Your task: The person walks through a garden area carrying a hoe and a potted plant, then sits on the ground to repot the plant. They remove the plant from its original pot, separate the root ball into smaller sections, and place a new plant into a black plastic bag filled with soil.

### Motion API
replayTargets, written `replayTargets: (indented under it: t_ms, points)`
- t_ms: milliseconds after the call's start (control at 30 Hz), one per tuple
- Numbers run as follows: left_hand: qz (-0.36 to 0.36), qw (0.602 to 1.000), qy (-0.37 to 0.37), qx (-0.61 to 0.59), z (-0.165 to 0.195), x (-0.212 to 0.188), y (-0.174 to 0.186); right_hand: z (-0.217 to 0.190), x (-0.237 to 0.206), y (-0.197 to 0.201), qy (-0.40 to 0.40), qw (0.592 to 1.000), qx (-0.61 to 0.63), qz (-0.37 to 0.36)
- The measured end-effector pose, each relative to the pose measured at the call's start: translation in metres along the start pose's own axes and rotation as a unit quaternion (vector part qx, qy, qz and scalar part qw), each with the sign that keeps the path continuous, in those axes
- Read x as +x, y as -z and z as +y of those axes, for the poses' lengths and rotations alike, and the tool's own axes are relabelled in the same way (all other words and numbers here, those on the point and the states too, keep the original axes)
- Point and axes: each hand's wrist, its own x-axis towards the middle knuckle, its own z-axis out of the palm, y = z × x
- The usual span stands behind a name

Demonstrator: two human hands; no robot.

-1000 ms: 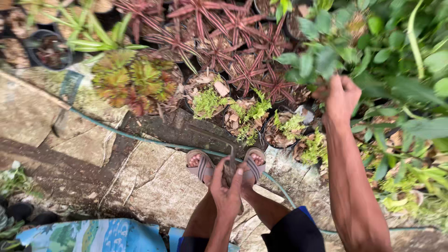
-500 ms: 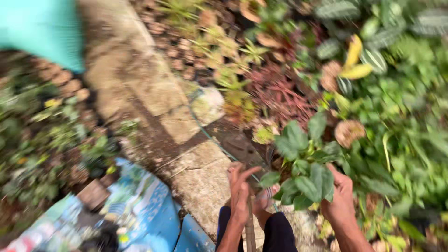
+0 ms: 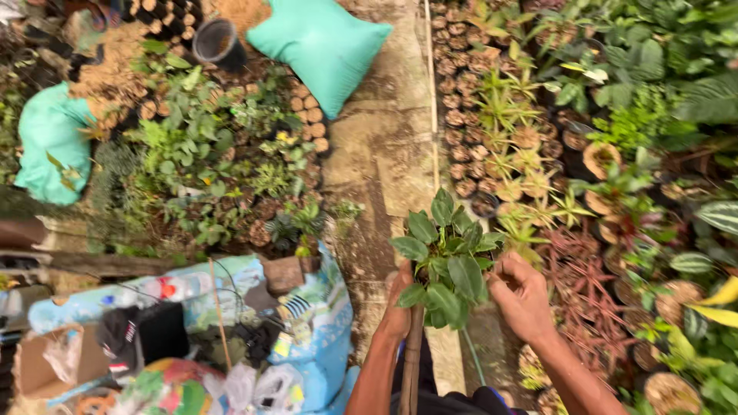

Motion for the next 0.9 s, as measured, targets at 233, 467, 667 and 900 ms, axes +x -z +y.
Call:
replayTargets:
  t_ms: [233, 467, 667, 900]
  points:
    - [-0.1, 0.989, -0.095, -0.044, 0.137, 0.115, 0.093, -0.072, 0.165, -0.098, 0.019, 0.999, -0.044, 0.026]
    - [-0.099, 0.974, -0.09, -0.185, 0.188, 0.289, 0.146, -0.105, 0.34, -0.137, 0.05, 0.997, -0.045, 0.034]
    - [-0.079, 0.956, -0.102, -0.263, 0.227, 0.482, 0.174, -0.095, 0.521, -0.157, -0.086, 0.988, 0.116, -0.051]
    - [-0.006, 0.944, -0.107, -0.311, 0.385, 0.68, 0.171, -0.154, 0.73, -0.201, -0.123, 0.952, 0.047, -0.277]
